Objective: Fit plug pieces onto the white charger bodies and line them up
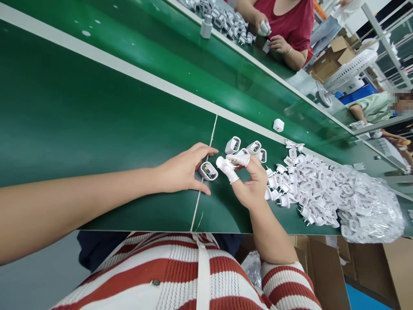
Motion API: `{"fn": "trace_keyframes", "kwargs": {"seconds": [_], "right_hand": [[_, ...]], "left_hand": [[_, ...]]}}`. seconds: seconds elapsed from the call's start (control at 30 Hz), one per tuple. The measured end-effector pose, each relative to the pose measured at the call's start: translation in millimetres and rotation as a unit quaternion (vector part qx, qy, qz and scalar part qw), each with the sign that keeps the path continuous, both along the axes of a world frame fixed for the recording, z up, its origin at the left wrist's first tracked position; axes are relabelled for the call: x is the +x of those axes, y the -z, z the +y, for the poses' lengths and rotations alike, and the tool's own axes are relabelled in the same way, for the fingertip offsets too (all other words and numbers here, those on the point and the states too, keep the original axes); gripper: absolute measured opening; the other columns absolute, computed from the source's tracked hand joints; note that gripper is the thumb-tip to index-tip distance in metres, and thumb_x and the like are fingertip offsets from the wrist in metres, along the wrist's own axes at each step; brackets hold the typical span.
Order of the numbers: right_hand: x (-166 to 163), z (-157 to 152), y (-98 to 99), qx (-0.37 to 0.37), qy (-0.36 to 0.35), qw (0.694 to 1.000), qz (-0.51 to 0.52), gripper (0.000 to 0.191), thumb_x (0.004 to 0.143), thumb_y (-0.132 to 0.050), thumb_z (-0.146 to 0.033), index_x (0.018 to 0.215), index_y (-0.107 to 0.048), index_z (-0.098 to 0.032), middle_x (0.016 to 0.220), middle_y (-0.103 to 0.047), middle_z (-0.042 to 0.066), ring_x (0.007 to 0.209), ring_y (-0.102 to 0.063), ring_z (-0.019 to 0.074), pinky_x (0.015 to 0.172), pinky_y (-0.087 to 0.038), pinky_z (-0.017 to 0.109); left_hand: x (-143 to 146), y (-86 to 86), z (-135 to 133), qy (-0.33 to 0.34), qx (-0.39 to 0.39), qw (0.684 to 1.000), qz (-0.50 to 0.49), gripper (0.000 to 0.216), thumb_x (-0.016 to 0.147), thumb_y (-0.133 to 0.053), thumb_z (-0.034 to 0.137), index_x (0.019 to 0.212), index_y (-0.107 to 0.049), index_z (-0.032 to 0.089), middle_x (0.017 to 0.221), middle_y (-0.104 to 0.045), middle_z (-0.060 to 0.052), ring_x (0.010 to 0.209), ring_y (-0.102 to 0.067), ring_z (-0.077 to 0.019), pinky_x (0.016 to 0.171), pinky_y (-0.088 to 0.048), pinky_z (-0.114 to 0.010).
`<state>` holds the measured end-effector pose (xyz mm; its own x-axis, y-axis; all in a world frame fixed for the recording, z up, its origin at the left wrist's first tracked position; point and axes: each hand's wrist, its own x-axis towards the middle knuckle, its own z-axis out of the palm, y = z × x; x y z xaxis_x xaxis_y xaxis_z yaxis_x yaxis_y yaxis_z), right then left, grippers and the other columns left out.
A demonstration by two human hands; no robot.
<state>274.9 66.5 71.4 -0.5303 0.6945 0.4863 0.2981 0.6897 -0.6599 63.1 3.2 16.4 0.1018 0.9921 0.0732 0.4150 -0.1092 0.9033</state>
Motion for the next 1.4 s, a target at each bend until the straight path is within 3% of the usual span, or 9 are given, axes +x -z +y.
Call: {"fn": "trace_keyframes", "kwargs": {"seconds": [0.1, 0.2, 0.33, 0.53, 0.7, 0.93, 1.1, 1.4], "right_hand": [[-1, -2, 3.1, -0.001, -0.014, 1.0, -0.025, 0.013, 0.096, -0.075, -0.025, 0.108, -0.078, -0.026, 0.093, -0.075, 0.003, 0.077, -0.065, 0.0174, 0.074, -0.058, 0.037], [-2, -7, 7.3, 0.055, -0.053, 0.995, -0.063, 0.02, 0.097, -0.071, -0.022, 0.116, -0.076, -0.027, 0.099, -0.076, 0.005, 0.085, -0.068, 0.0201, 0.078, -0.058, 0.04], [-5, -11, 10.0, 0.137, -0.082, 0.982, -0.104, 0.033, 0.096, -0.066, -0.013, 0.125, -0.072, -0.027, 0.103, -0.074, 0.008, 0.09, -0.066, 0.0235, 0.079, -0.055, 0.042], [-8, -12, 5.4, 0.158, -0.072, 0.976, -0.134, 0.032, 0.097, -0.065, -0.011, 0.124, -0.07, -0.025, 0.102, -0.072, 0.008, 0.092, -0.066, 0.0242, 0.079, -0.056, 0.042], [-8, -13, 0.4, 0.148, -0.055, 0.984, -0.087, 0.031, 0.096, -0.067, -0.009, 0.122, -0.069, -0.027, 0.103, -0.074, 0.005, 0.089, -0.067, 0.0222, 0.078, -0.057, 0.04], [-10, -12, 3.7, 0.134, -0.081, 0.978, -0.137, 0.027, 0.096, -0.065, -0.009, 0.118, -0.07, -0.024, 0.101, -0.071, 0.007, 0.092, -0.066, 0.0236, 0.082, -0.057, 0.042], [-12, -14, 0.1, 0.174, -0.056, 0.965, -0.185, 0.025, 0.097, -0.06, -0.009, 0.116, -0.07, -0.022, 0.092, -0.065, 0.007, 0.085, -0.061, 0.0236, 0.073, -0.055, 0.039], [-9, -13, -2.0, 0.146, -0.063, 0.975, -0.158, 0.027, 0.097, -0.064, -0.009, 0.119, -0.068, -0.025, 0.101, -0.071, 0.006, 0.091, -0.066, 0.0244, 0.08, -0.056, 0.041]], "left_hand": [[-5, 0.7, 0, 0.05, 0.001, 0.999, -0.018, 0.046, 0.081, -0.078, 0.058, 0.112, -0.074, 0.025, 0.092, -0.064, -0.003, 0.069, -0.056, -0.0176, 0.064, -0.046, -0.031], [-4, 1.4, 0, 0.014, 0.009, 1.0, -0.02, 0.029, 0.084, -0.076, 0.051, 0.089, -0.073, 0.022, 0.073, -0.056, 0.001, 0.063, -0.053, -0.0158, 0.059, -0.039, -0.029], [3, 0.3, -1, -0.007, 0.032, 0.999, -0.033, 0.023, 0.082, -0.079, 0.042, 0.087, -0.074, 0.02, 0.076, -0.06, 0.001, 0.064, -0.054, -0.0149, 0.06, -0.039, -0.029], [3, -3.6, -1, -0.003, 0.03, 0.999, -0.03, 0.02, 0.083, -0.081, 0.033, 0.093, -0.076, 0.017, 0.08, -0.061, 0.0, 0.066, -0.053, -0.0142, 0.063, -0.04, -0.028], [3, -5.5, -2, 0.002, 0.009, 1.0, -0.013, 0.02, 0.081, -0.085, 0.027, 0.092, -0.076, 0.014, 0.082, -0.061, 0.0, 0.068, -0.053, -0.0141, 0.064, -0.038, -0.028], [2, -2.9, -2, 0.001, 0.032, 0.999, -0.013, 0.018, 0.08, -0.086, 0.025, 0.09, -0.074, 0.015, 0.082, -0.061, 0.001, 0.067, -0.052, -0.0134, 0.064, -0.038, -0.027], [1, -3.5, -2, 0.005, 0.031, 0.999, -0.011, 0.018, 0.081, -0.084, 0.025, 0.092, -0.075, 0.014, 0.083, -0.062, 0.0, 0.067, -0.053, -0.0137, 0.065, -0.038, -0.028], [2, -3.0, -1, 0.004, 0.022, 1.0, -0.011, 0.017, 0.08, -0.085, 0.022, 0.093, -0.075, 0.015, 0.087, -0.065, 0.0, 0.069, -0.055, -0.0141, 0.065, -0.039, -0.028]]}}
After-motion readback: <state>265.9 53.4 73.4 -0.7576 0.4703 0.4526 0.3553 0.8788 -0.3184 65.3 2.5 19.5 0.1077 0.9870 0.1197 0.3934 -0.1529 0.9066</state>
